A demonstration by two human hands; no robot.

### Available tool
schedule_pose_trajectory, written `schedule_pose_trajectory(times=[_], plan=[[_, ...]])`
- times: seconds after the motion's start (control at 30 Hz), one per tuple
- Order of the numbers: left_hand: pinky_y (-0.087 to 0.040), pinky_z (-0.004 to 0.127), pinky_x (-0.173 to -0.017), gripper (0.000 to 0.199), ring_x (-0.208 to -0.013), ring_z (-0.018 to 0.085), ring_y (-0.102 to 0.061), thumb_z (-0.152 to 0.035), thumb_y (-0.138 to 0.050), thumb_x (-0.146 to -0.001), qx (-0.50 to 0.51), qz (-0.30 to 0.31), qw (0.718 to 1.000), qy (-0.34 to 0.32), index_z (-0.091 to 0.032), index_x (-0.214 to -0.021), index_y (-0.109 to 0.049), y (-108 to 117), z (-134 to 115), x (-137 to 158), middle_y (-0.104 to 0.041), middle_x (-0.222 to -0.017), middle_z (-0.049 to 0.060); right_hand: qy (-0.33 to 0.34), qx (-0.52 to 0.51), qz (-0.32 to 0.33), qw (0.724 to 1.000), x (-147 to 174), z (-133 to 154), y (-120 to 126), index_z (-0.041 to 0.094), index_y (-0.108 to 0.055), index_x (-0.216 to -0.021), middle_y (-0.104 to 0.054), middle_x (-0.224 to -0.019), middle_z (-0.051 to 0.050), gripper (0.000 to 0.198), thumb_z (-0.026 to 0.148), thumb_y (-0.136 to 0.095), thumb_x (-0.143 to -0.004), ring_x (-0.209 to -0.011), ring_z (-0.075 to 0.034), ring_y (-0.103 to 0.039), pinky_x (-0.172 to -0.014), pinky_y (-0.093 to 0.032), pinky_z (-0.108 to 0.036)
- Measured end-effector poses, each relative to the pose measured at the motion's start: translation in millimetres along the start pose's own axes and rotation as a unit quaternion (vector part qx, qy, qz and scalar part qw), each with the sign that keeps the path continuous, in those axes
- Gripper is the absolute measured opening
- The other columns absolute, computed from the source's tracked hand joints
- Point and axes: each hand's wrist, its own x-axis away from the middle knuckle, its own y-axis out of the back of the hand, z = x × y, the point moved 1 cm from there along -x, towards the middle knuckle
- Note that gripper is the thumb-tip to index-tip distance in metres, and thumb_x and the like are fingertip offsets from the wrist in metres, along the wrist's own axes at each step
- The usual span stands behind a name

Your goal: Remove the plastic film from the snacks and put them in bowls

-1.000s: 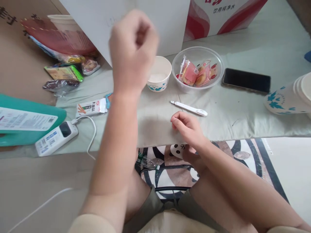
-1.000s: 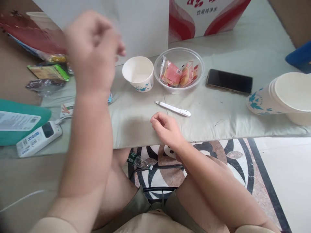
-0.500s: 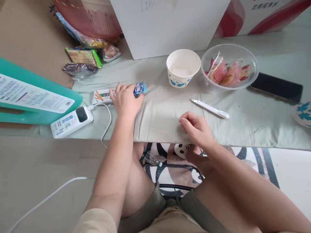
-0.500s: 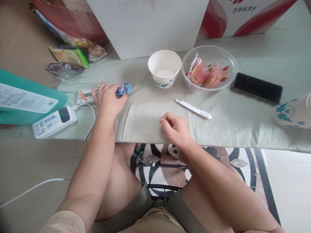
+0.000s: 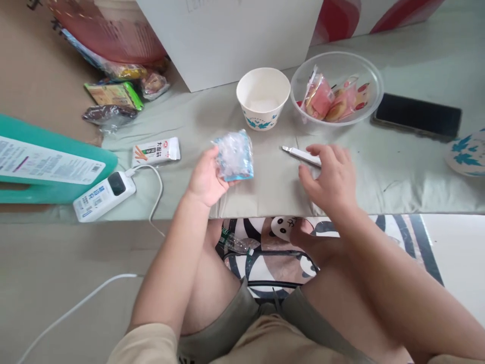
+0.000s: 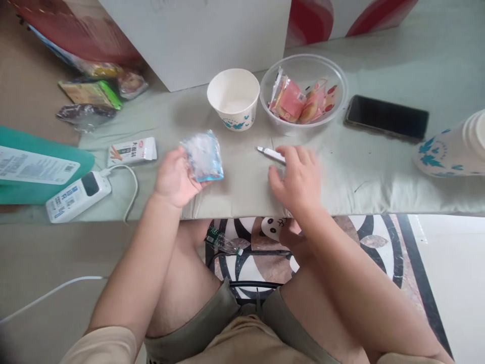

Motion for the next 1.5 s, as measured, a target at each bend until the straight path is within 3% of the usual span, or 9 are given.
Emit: schedule_pose_trajectory(times=[0.13, 0.3, 0.4, 0.5, 0.8, 1.0, 1.13, 1.3, 1.5], plan=[[-0.065, 0.034, -0.087, 0.031, -0.108, 0.027, -0.075, -0.033, -0.081, -0.07, 0.032, 0.019, 0.999, 0.004, -0.02, -0.096, -0.068, -23, 24, -1, -0.077, -0.096, 0.006, -0.014, 0.089, 0.024, 0.996, -2, -28, -2, 0.02, -0.07, -0.106, -0.068, -0.114, -0.017, 0.025, 0.033, -0.061, -0.087, -0.105, -0.034, -0.058, -0.093, -0.046, -0.051], [-0.063, 0.042, -0.097, 0.033, -0.123, 0.03, -0.07, -0.039, -0.071, -0.082, 0.056, 0.035, 0.997, 0.03, -0.023, -0.112, -0.069, -36, 23, -7, -0.077, -0.115, 0.008, -0.075, -0.062, 0.049, 0.994, -2, -22, 11, 0.022, -0.065, -0.095, -0.068, -0.085, -0.009, 0.016, 0.035, -0.055, -0.092, -0.078, -0.025, -0.059, -0.074, -0.045, -0.039], [-0.061, 0.044, -0.101, 0.039, -0.128, 0.031, -0.068, -0.044, -0.069, -0.087, 0.056, 0.045, 0.996, 0.044, -0.023, -0.119, -0.068, -37, 23, -8, -0.076, -0.122, 0.009, -0.168, -0.256, 0.168, 0.937, 4, 2, 13, 0.023, -0.061, -0.091, -0.059, -0.067, -0.001, 0.022, 0.04, -0.049, -0.097, -0.056, -0.016, -0.05, -0.056, -0.038, -0.031], [-0.063, 0.041, -0.096, 0.037, -0.121, 0.03, -0.071, -0.045, -0.071, -0.087, 0.049, 0.042, 0.996, 0.056, -0.022, -0.116, -0.069, -36, 27, -8, -0.078, -0.116, 0.009, -0.161, -0.338, 0.216, 0.901, 7, 30, 8, 0.021, -0.063, -0.086, -0.06, -0.067, 0.0, 0.025, 0.041, -0.051, -0.096, -0.054, -0.012, -0.049, -0.053, -0.035, -0.028], [-0.062, 0.04, -0.096, 0.031, -0.12, 0.029, -0.072, -0.046, -0.061, -0.093, 0.051, 0.029, 0.998, 0.035, -0.02, -0.107, -0.072, -30, 24, -7, -0.079, -0.108, 0.008, -0.109, -0.246, 0.247, 0.931, -1, 55, -7, 0.018, -0.068, -0.078, -0.056, -0.059, 0.001, 0.028, 0.038, -0.054, -0.092, -0.056, -0.012, -0.048, -0.059, -0.034, -0.028], [-0.06, 0.039, -0.1, 0.032, -0.132, 0.024, -0.064, -0.049, -0.047, -0.099, 0.039, -0.013, 0.998, -0.055, -0.027, -0.104, -0.07, -11, 0, -10, -0.078, -0.117, 0.004, -0.116, -0.201, 0.3, 0.925, 9, 48, 7, 0.019, -0.064, -0.068, -0.053, -0.052, 0.0, 0.032, 0.038, -0.054, -0.091, -0.053, -0.014, -0.049, -0.052, -0.031, -0.029], [-0.062, 0.04, -0.095, 0.041, -0.133, 0.024, -0.062, -0.049, -0.032, -0.103, 0.029, -0.032, 0.997, -0.067, -0.028, -0.111, -0.067, -9, -7, -6, -0.075, -0.125, 0.003, -0.099, -0.118, 0.216, 0.964, 6, 22, 9, 0.02, -0.07, -0.077, -0.058, -0.057, -0.002, 0.024, 0.036, -0.058, -0.089, -0.054, -0.015, -0.05, -0.055, -0.034, -0.031], [-0.063, 0.049, -0.089, 0.055, -0.13, 0.036, -0.065, -0.067, -0.052, -0.091, -0.011, 0.075, 0.996, 0.038, -0.024, -0.122, -0.066, -31, 11, 3, -0.074, -0.123, 0.011, -0.027, 0.013, 0.0, 1.0, -7, -20, 6, 0.02, -0.075, -0.1, -0.071, -0.095, -0.013, 0.023, 0.036, -0.064, -0.087, -0.086, -0.027, -0.062, -0.077, -0.047, -0.041], [-0.062, 0.051, -0.098, 0.042, -0.126, 0.037, -0.068, -0.045, -0.068, -0.086, -0.001, 0.172, 0.976, 0.132, -0.027, -0.124, -0.069, -51, 36, 7, -0.075, -0.124, 0.007, 0.118, -0.099, 0.05, 0.987, 1, -5, 7, 0.023, -0.061, -0.135, -0.062, -0.132, -0.016, 0.045, 0.037, -0.061, -0.092, -0.124, -0.033, -0.059, -0.101, -0.05, -0.051]])
